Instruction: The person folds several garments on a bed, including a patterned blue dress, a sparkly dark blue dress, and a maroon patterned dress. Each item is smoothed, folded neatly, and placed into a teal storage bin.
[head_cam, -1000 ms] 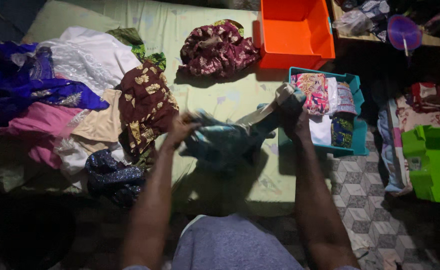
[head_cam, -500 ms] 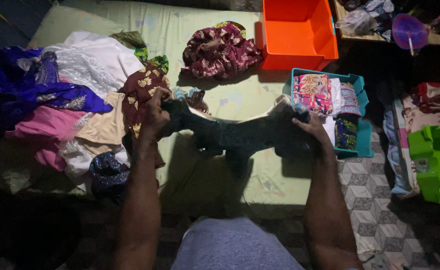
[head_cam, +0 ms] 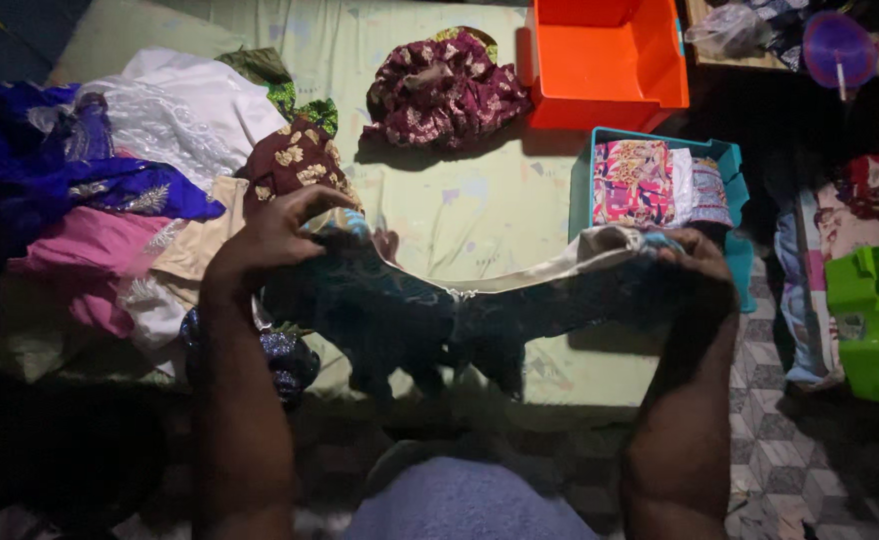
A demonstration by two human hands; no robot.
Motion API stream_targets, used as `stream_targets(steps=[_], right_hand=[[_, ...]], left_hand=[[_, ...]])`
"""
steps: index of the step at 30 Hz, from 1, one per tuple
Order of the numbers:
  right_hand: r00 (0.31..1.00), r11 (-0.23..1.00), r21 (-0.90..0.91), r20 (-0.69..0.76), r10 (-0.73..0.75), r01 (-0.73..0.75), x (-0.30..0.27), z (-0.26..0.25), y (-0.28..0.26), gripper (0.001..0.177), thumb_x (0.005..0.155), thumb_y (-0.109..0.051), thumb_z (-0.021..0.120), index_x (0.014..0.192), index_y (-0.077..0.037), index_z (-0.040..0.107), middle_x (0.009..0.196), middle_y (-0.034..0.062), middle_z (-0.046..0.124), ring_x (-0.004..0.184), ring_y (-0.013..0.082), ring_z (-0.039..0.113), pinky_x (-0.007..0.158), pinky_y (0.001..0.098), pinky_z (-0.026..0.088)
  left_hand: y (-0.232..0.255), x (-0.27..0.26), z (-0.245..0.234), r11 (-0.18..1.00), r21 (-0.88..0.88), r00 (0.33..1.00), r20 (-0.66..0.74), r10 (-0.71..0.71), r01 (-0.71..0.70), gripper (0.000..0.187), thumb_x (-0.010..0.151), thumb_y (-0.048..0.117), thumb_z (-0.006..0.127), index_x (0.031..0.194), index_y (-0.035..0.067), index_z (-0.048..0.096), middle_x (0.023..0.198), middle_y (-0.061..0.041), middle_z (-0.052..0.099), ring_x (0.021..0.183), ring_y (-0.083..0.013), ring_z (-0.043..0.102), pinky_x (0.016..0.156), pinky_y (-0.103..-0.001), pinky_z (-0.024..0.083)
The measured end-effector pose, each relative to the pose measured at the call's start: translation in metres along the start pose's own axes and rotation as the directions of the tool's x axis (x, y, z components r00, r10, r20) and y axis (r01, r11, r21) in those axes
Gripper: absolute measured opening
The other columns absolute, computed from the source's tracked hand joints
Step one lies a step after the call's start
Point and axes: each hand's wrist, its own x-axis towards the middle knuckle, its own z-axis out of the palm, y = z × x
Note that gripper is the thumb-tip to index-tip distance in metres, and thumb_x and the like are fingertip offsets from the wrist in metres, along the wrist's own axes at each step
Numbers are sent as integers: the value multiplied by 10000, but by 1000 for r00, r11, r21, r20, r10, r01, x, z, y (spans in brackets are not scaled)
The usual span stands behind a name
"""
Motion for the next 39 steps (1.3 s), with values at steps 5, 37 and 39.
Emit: stream_targets(steps=[5, 37, 39], right_hand=[[899, 638, -656, 156, -408, 403, 23, 64, -5, 278, 1031, -249, 705, 1254, -88, 742, 1261, 39, 648, 1185, 115, 593, 1048, 265, 475], [854, 595, -666, -517, 67, -450, 158, 225, 273, 229, 1027, -198, 599, 963, 13, 665, 857, 298, 659, 841, 504, 639, 733, 568, 488], [832, 618, -627, -549, 82, -475, 174, 217, 280, 220, 1039, -196, 578, 999, 9, 648, 861, 298, 657, 842, 502, 644, 719, 554, 497]], left_hand=[[-65, 45, 11, 971, 235, 999, 4, 38, -38, 580, 776, 118, 751, 1338, 54, 621, 1234, -93, 676, 1195, -207, 643, 1037, -337, 500], [-402, 186, 119, 867, 160, 728, -626, -281, 472, 158, 947, 186, 645, 1041, 66, 686, 960, -154, 783, 893, -291, 775, 779, -417, 595], [-418, 202, 110, 864, 191, 731, -634, -253, 466, 146, 952, 170, 645, 1045, 68, 692, 988, -151, 773, 908, -303, 758, 790, -414, 575]])
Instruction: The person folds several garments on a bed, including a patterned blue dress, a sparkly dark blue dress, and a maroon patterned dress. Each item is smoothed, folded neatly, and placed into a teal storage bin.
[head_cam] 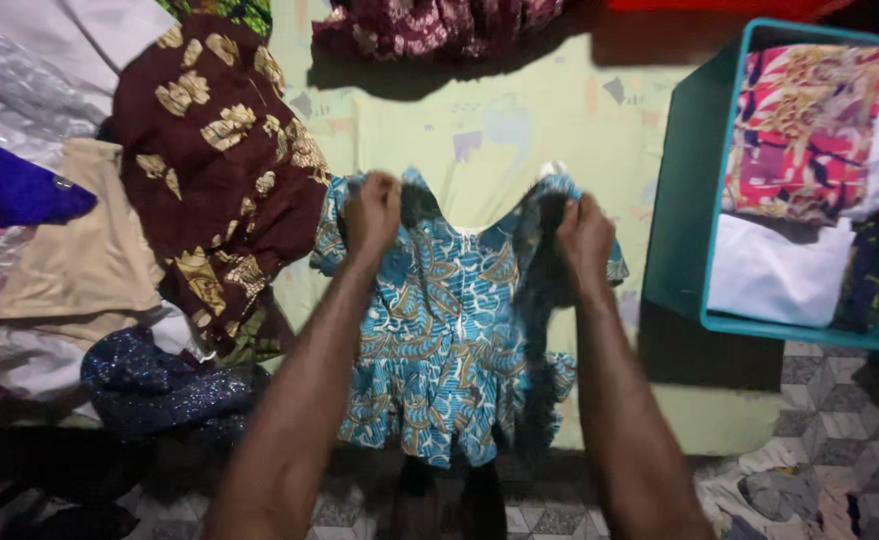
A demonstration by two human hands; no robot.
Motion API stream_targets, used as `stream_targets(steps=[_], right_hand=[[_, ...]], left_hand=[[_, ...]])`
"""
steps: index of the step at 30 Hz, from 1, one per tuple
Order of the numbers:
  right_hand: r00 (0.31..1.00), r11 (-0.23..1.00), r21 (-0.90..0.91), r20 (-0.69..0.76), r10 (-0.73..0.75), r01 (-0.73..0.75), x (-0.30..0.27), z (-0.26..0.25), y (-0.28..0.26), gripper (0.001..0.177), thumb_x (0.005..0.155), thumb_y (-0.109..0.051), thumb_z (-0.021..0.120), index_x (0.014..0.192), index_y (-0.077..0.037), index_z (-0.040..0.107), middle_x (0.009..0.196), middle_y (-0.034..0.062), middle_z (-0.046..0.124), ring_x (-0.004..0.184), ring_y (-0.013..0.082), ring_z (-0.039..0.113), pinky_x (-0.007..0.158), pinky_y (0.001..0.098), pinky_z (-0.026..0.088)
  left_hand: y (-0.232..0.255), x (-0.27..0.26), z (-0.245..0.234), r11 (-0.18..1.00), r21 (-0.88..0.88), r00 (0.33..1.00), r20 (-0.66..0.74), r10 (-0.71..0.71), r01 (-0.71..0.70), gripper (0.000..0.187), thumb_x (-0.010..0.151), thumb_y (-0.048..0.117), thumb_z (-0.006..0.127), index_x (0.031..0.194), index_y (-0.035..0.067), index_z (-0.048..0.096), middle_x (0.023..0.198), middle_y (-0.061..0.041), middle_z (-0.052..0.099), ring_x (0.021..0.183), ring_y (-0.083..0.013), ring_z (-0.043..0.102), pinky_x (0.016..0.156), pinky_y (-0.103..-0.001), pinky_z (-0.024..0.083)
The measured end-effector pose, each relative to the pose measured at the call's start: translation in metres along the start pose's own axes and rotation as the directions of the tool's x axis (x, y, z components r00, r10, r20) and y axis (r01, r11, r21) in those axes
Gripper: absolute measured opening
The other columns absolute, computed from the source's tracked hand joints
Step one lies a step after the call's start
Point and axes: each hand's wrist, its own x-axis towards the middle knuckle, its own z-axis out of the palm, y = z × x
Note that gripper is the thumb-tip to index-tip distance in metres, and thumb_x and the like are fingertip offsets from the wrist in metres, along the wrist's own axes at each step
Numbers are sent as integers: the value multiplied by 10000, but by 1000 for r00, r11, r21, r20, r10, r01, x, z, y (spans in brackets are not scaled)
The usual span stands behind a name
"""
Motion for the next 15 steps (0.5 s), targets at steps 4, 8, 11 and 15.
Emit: stream_targets(steps=[4, 8, 11, 15], right_hand=[[991, 990, 56, -41, -125, 127, 39, 2, -4, 187, 1047, -167, 548, 1083, -23, 662, 883, 291, 666, 836, 511, 644, 688, 555, 492], [952, 940, 150, -42, -304, 307, 68, 0, -19, 356, 1117, -147, 526, 1441, -4, 488, 1148, 337, 651, 1013, 517, 637, 807, 524, 523], [918, 878, 286, -17, -395, 383, 68, 1, -27, 539, 1119, -98, 466, 1616, 5, 285, 1351, 337, 613, 1210, 502, 579, 944, 500, 512], [976, 959, 226, 91, -196, 172, 36, -2, -17, 454, 1101, -163, 535, 1533, -56, 447, 1261, 239, 700, 1160, 379, 699, 938, 446, 550]], left_hand=[[5, 46, -1, 990, -23, 990, -50, 135, -136, 123, 976, 157, 637, 1055, 79, 690, 993, -166, 768, 935, -309, 766, 814, -400, 590], [35, 80, -3, 980, -101, 983, 46, 179, -173, 383, 999, 107, 613, 1372, 137, 530, 1334, -230, 605, 1232, -380, 606, 973, -454, 477], [50, 80, 2, 954, -280, 963, 208, 170, -108, 703, 961, 77, 543, 1571, 214, 221, 1546, -234, 379, 1386, -402, 418, 1057, -472, 428], [45, 23, 18, 989, -96, 954, 269, 131, -109, 415, 1016, 143, 580, 1425, 78, 573, 1409, -197, 643, 1291, -305, 632, 1070, -427, 486]])
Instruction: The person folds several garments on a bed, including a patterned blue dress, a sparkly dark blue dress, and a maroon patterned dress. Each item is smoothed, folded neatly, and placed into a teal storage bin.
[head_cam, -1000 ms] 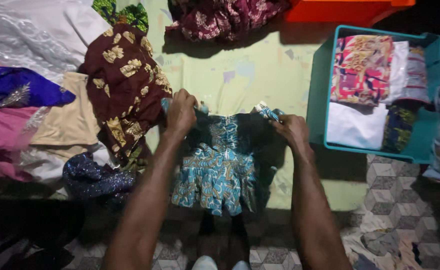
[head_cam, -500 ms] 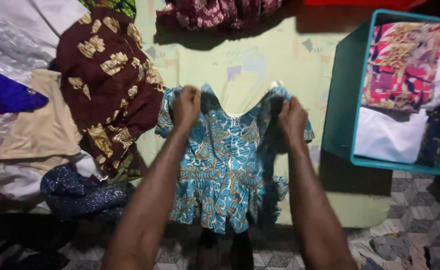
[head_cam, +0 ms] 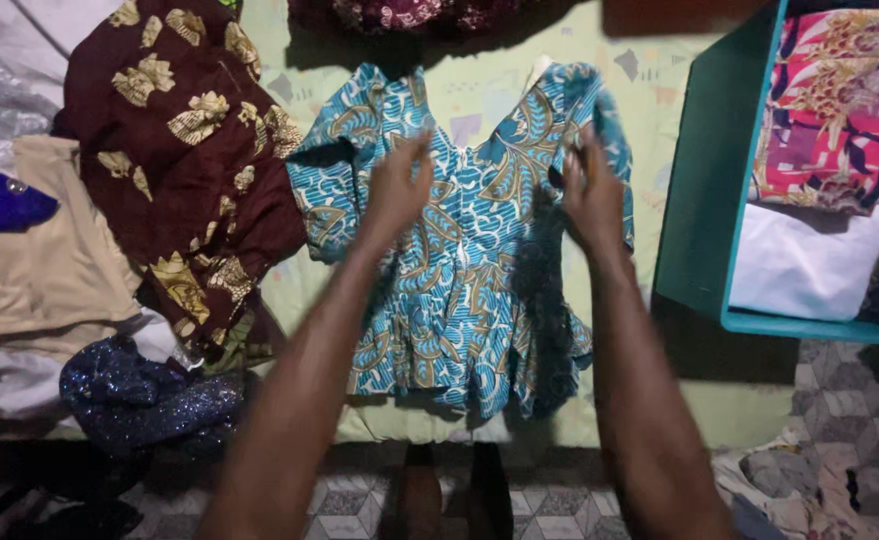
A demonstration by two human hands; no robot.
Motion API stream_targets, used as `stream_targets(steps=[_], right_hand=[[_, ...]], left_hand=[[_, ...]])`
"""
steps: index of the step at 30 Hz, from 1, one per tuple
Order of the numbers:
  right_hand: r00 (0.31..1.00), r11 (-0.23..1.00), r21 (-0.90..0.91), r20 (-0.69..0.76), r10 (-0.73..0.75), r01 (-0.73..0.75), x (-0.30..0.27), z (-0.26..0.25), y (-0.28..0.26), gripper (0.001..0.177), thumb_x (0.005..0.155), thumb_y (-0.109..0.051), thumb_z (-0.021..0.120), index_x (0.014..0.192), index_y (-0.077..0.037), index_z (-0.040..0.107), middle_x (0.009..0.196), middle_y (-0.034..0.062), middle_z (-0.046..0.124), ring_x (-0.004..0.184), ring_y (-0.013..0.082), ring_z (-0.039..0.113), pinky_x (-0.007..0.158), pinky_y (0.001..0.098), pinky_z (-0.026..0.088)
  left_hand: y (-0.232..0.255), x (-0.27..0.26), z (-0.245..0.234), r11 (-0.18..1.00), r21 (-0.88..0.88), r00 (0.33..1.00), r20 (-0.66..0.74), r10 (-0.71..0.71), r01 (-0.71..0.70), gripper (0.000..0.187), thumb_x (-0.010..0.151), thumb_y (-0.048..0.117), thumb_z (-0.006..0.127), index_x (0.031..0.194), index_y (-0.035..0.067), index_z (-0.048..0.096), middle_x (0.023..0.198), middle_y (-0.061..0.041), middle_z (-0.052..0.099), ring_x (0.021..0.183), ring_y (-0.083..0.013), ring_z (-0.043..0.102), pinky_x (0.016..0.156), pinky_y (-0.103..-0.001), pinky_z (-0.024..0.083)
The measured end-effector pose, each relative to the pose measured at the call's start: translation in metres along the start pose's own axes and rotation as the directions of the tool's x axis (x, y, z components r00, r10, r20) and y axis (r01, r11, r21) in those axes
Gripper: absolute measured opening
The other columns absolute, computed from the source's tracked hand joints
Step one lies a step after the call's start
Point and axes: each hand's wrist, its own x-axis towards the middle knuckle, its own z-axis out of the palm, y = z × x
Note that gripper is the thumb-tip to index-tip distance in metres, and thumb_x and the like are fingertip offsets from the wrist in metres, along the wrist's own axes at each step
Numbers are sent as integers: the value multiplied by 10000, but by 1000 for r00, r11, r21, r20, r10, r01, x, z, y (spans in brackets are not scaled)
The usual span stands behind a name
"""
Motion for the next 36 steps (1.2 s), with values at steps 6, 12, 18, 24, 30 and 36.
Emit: stream_targets(steps=[6, 12, 18, 24, 30, 36], right_hand=[[965, 963, -118, -133, 225, -241, -122, -9, 15, 322, 1046, -260, 630, 1211, 8, 695, 1124, 227, 734, 1060, 352, 722, 913, 426, 545], [788, 742, -412, 88, 609, -528, -217, -15, 29, 592, 830, -513, 812, 1090, 13, 731, 934, 240, 732, 880, 370, 698, 787, 448, 538], [660, 681, 23, 271, 700, -732, -261, -28, 75, 499, 902, -441, 754, 1058, 32, 780, 911, 160, 782, 824, 212, 688, 762, 373, 545], [559, 297, 510, 500, 661, -807, -285, -43, 107, 471, 949, -345, 744, 1175, 63, 679, 971, 74, 716, 836, 168, 656, 750, 343, 526], [611, 480, 379, 525, 592, -791, -316, -36, 127, 452, 862, -258, 761, 1236, -21, 670, 1026, 39, 709, 872, 117, 641, 771, 310, 530], [656, 224, 667, 512, 555, -710, -345, -40, 158, 365, 996, -268, 629, 1157, 56, 678, 975, 86, 718, 827, 166, 661, 749, 329, 545]], left_hand=[[-6, -149, 42, 976, -23, 973, -84, -216, 214, 300, 967, 256, 635, 1126, 11, 705, 1065, -205, 733, 986, -375, 715, 838, -430, 567], [-30, -232, 20, 680, 378, 757, -498, -424, 629, 673, 790, 396, 826, 1207, -97, 634, 1213, -307, 655, 1100, -489, 627, 914, -555, 488], [-95, -265, -1, 655, 51, 657, -11, -754, 754, 516, 857, 409, 812, 1122, -23, 717, 975, -177, 759, 878, -320, 682, 753, -431, 530], [-159, -298, 2, 592, -478, 739, 208, -641, 649, 388, 838, 231, 827, 1124, -9, 723, 955, -54, 756, 813, -123, 669, 719, -304, 535], [-193, -325, 3, 570, -508, 749, 272, -605, 645, 406, 831, 126, 807, 1197, 4, 684, 1029, -54, 743, 879, -128, 666, 784, -313, 535], [-209, -343, -13, 219, -685, 670, 507, -542, 695, 387, 882, 190, 739, 1208, -8, 677, 1024, -77, 746, 861, -176, 711, 746, -338, 592]])
